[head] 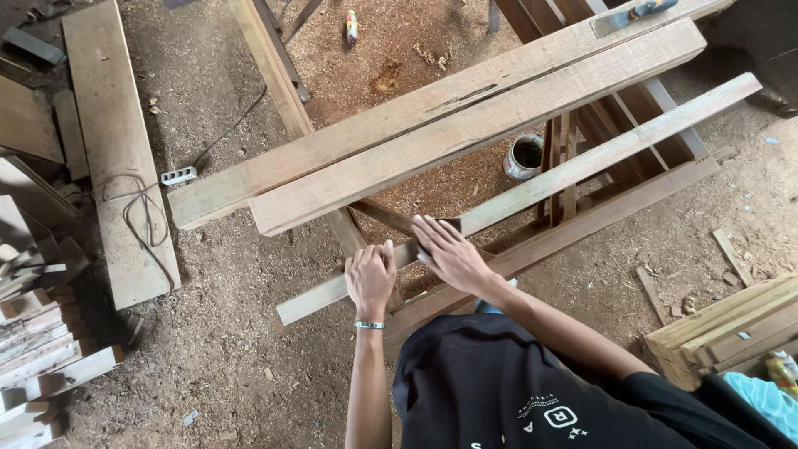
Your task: The person sands a long, thin wooden beam with a piece of sandpaper, moving their hands along the length and edges of the wood while it rests on a wooden frame.
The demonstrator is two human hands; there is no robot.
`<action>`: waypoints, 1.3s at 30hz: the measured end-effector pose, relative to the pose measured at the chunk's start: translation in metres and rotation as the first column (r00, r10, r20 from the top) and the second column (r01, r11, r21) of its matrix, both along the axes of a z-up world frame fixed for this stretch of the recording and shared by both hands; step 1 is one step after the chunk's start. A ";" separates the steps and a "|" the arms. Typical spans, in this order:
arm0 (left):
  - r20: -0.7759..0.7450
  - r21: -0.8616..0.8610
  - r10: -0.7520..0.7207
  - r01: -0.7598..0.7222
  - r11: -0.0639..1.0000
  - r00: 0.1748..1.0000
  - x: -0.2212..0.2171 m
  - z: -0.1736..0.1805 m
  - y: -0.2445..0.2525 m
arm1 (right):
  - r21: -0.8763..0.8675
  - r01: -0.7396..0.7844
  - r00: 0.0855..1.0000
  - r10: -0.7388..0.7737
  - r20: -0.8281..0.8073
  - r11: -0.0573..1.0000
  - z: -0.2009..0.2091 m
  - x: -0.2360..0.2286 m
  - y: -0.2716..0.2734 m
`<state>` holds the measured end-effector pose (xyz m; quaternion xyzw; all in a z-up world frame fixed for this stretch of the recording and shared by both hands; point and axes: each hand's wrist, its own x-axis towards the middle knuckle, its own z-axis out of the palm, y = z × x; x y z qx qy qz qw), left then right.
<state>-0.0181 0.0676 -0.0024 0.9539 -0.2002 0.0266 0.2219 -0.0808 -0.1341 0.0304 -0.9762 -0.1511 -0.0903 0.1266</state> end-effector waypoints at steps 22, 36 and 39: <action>-0.048 -0.033 -0.022 0.021 0.999 0.999 -0.005 -0.004 0.004 | -0.050 0.207 0.978 -0.208 -0.027 0.977 -0.022 0.011 -0.009; -0.042 -0.014 -0.014 0.014 1.000 0.999 -0.004 -0.003 0.003 | -0.012 0.172 0.985 -0.172 0.004 0.985 0.000 -0.012 -0.028; -0.052 0.018 -0.013 0.014 1.000 0.999 -0.003 -0.003 0.002 | -0.022 0.266 0.964 -0.266 0.006 0.964 -0.003 0.005 -0.023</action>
